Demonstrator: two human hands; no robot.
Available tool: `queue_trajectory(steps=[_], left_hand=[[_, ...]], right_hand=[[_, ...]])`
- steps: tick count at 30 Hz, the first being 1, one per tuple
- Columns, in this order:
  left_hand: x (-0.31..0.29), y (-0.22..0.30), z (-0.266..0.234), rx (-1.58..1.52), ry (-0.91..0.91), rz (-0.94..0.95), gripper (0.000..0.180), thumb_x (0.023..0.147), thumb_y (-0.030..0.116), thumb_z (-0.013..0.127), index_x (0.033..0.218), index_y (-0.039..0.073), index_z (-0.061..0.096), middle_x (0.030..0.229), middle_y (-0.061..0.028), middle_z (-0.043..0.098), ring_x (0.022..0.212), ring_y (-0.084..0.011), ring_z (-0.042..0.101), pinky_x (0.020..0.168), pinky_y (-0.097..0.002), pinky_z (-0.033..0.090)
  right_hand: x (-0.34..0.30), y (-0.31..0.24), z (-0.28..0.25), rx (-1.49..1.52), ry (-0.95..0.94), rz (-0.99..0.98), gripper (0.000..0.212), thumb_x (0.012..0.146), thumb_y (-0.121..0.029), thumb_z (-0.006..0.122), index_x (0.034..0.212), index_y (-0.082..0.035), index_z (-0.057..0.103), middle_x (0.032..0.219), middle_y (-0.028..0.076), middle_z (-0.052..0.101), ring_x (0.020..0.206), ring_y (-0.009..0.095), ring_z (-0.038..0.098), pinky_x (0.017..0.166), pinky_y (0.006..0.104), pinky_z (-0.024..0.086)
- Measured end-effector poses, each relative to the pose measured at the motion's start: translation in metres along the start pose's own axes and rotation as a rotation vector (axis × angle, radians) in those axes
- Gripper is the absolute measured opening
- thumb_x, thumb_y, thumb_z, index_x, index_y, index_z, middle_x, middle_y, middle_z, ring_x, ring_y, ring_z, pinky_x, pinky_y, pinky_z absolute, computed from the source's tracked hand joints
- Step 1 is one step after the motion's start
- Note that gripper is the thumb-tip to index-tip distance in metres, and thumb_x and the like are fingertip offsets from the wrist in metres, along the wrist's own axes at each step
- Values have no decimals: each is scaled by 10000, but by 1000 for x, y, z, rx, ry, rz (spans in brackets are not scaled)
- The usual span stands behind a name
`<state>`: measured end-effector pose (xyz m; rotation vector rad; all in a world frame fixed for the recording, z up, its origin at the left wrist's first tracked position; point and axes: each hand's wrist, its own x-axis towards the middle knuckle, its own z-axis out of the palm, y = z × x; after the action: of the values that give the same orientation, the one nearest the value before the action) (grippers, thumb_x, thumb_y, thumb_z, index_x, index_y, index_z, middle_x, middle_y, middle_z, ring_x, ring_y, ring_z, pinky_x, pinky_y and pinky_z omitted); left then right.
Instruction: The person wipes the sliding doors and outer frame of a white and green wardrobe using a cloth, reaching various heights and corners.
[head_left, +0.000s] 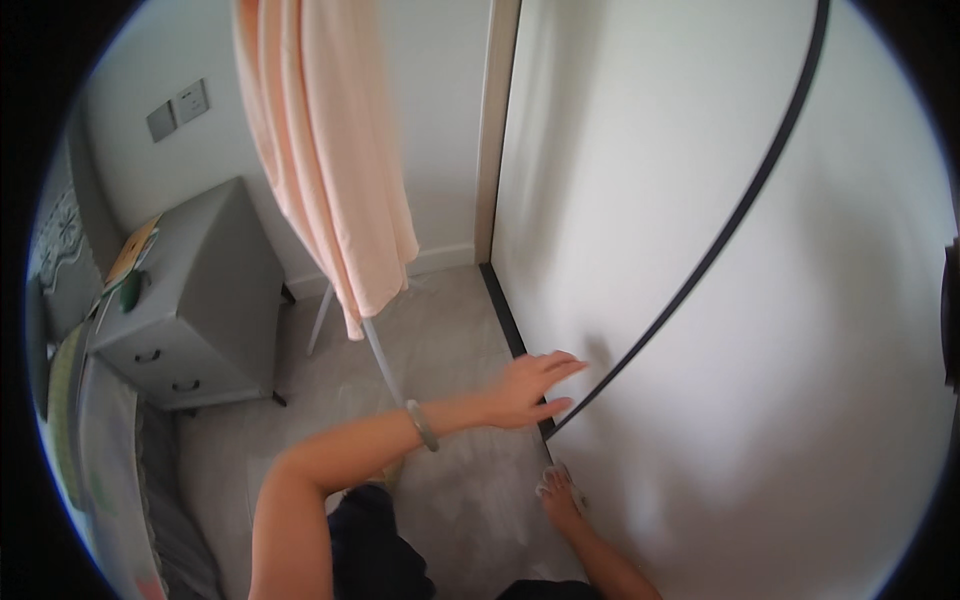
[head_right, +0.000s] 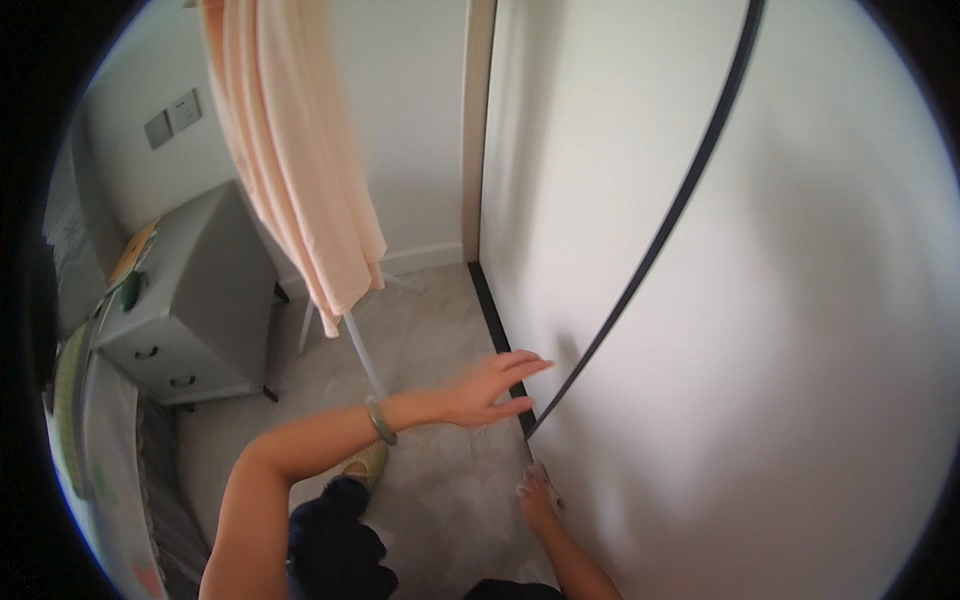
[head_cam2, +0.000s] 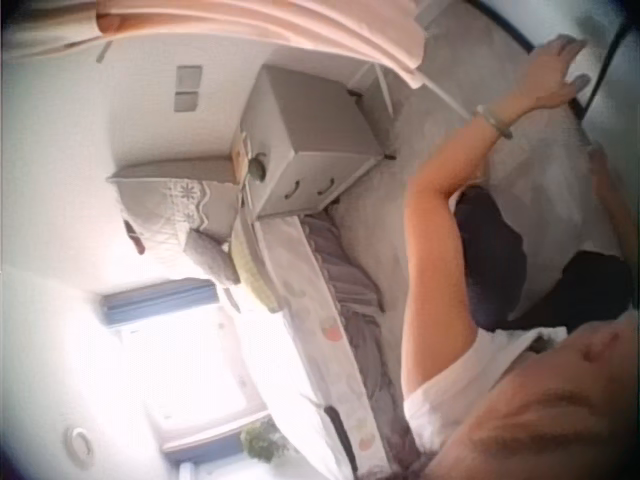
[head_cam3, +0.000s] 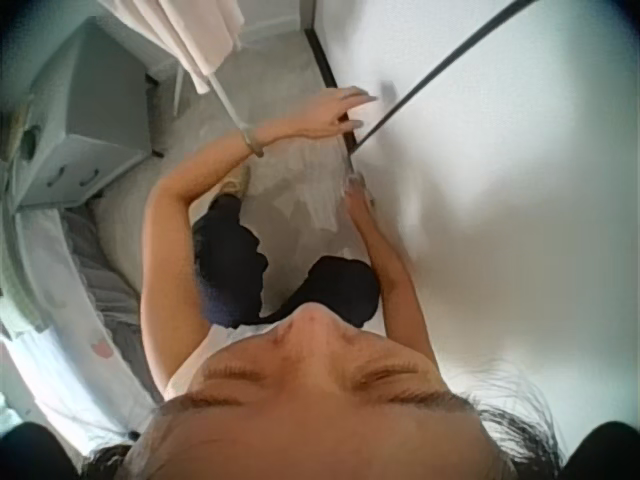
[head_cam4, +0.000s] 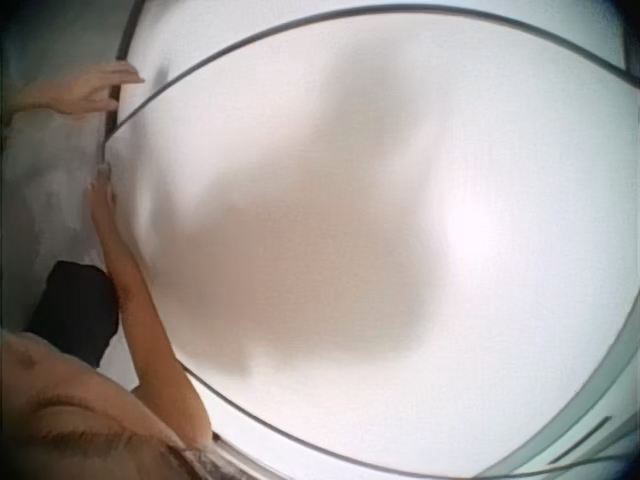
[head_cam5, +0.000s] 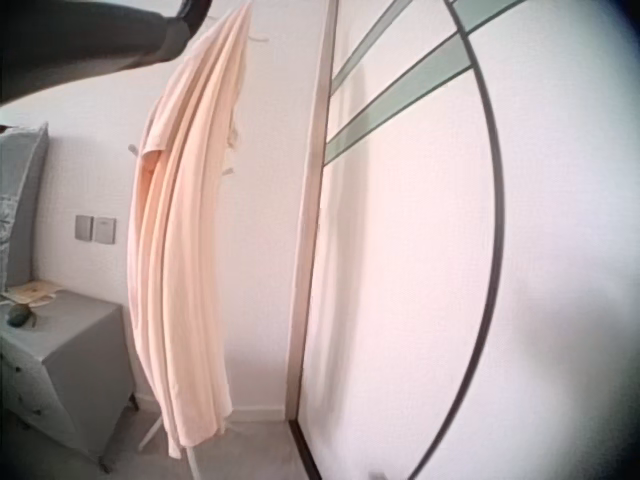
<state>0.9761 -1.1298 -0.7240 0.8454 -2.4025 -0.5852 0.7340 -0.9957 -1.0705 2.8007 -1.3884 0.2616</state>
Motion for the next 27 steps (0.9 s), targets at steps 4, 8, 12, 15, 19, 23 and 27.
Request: queue_trajectory(steps=[4,8,12,15,19,23,27], left_hand=[[-29,-169,-40,610,-96,-54,433,863,181,584,1278,72,528,1235,-131,544,1067,-322,550,936,-416,436],[-69,-308,-90,910,-451,-452,468,854,171,595,1306,79,513,1198,-138,560,1120,-319,528,977,-424,417],[-119,-369,-126,1046,-514,-532,449,858,172,582,1294,82,516,1173,-132,564,1101,-312,534,964,-426,419],[-134,-385,-146,1115,-491,-517,435,862,172,572,1285,85,518,1154,-128,567,1088,-307,539,955,-428,421],[-154,-393,-162,1168,-477,-503,417,867,173,559,1273,88,520,1128,-123,570,1069,-301,545,942,-430,423],[-165,-391,-173,1224,-405,-471,399,871,174,546,1261,92,523,1103,-117,574,1051,-294,552,929,-432,426],[-182,-401,-180,1275,-338,-450,382,876,175,532,1250,95,526,1078,-112,578,1033,-287,558,916,-434,428]], right_hand=[[19,-17,-40,-3,-81,-30,212,788,-112,559,951,-25,661,1225,211,549,1219,363,480,1052,481,355],[36,-24,-70,-61,-309,70,239,780,-118,589,993,-46,667,1135,175,592,1130,337,549,996,450,418],[79,-20,-120,351,-554,261,305,805,-115,587,1096,-82,671,1151,160,614,1101,328,573,970,421,439],[98,-30,-112,443,-305,343,345,841,-58,538,1164,-103,650,1154,142,615,1079,330,578,938,414,451],[158,-75,-148,826,-166,579,375,845,-5,492,1188,-77,624,1137,158,607,1055,360,570,908,413,452],[193,-91,-136,879,-148,535,414,826,40,460,1200,-60,608,1132,186,599,1054,388,554,910,410,443],[214,-97,-134,898,-78,575,463,807,68,444,1223,-64,597,1167,194,592,1057,396,551,930,421,435]])
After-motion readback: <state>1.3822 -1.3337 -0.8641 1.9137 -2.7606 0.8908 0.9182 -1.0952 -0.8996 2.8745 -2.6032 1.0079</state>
